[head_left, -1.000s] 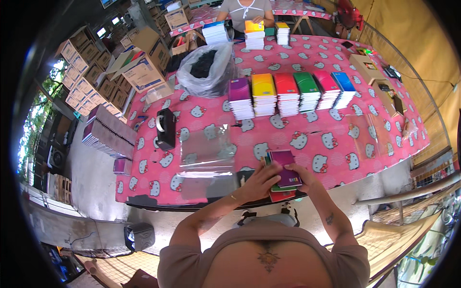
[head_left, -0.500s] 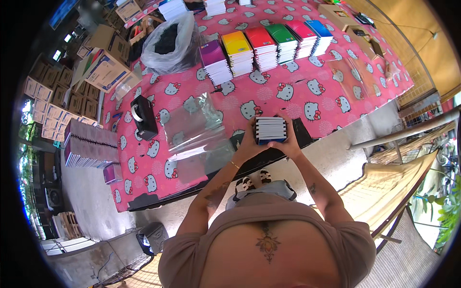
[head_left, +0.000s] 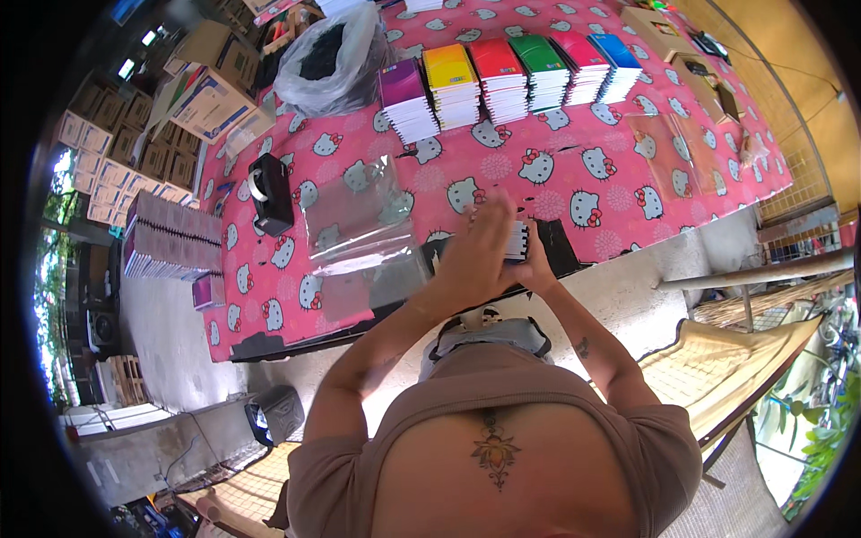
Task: The person picks up notebooks of various colors from the table, stacks them, places a stack into a plastic sleeve, and seals it with tape.
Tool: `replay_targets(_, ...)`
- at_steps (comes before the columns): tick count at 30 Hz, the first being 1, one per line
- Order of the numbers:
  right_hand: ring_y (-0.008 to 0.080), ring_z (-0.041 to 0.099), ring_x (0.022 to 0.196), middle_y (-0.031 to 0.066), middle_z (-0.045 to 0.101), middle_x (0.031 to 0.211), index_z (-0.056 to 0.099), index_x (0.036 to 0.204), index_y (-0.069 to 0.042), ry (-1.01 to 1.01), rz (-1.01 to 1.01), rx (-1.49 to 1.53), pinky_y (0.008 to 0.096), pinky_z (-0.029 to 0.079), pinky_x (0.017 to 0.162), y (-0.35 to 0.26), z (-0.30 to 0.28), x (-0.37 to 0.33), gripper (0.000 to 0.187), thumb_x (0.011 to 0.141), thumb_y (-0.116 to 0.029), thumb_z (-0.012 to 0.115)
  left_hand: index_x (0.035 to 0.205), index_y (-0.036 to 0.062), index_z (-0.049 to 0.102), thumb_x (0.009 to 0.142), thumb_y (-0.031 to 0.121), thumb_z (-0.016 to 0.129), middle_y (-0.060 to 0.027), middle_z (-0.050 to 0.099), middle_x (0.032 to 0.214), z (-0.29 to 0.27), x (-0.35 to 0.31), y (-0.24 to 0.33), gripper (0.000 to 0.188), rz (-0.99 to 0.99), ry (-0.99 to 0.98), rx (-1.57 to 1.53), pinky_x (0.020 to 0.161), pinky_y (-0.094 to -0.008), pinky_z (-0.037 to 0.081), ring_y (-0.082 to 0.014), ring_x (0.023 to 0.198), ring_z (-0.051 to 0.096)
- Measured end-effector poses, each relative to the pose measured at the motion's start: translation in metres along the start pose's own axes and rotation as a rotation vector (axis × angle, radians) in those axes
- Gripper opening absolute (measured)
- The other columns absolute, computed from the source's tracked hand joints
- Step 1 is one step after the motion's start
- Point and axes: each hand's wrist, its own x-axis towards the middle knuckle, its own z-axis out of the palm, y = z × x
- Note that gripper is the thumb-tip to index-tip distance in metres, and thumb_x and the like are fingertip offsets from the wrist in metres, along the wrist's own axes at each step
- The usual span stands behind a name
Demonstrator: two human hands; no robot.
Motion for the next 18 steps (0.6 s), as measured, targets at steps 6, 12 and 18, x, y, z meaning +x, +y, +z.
replay_targets(6,0.0234,0.060,0.111,0.0127,0.060,0.118,0.044,0.130,-0.004,-0.075,0.187,0.010,0.0379,0.048,0.098,-0.005,-0.004,0.009,0.079,0.065,-0.007,0.089,0.141,-0.0067,0.040,0.072,0.064,0.074,-0.0302,0.049,0.140,-0.010,0.023,-0.027,0.104,-0.187,-0.577,-0.044,0.112,-0.0499,0.032,-0.0421,0.134,0.045)
replay_targets(12,0.0295,0.043,0.136,0.0160,0.047,0.142,0.041,0.142,-0.003,-0.081,-0.062,-0.066,0.0418,0.034,0.112,-0.027,0.029,0.033,0.077,0.077,-0.015,0.082,0.126,-0.0048,0.057,0.077,0.054,0.080,-0.0231,0.065,0.118,-0.046,-0.067,-0.074,0.080,-0.949,0.103,-0.423,0.085,-0.0391,0.053,-0.0302,0.102,0.067)
replay_targets(18,0.0378,0.040,0.138,0.0154,0.039,0.153,0.041,0.146,-0.009,-0.503,-0.286,-0.599,0.0539,0.031,0.112,0.007,0.130,0.091,0.077,0.082,-0.034,0.075,0.110,-0.0097,0.064,0.080,0.061,0.075,-0.0136,0.069,0.097,-0.080,-0.159,-0.154,0.078,-1.325,0.503,-0.698,0.077,-0.0319,0.054,-0.0195,0.086,0.066)
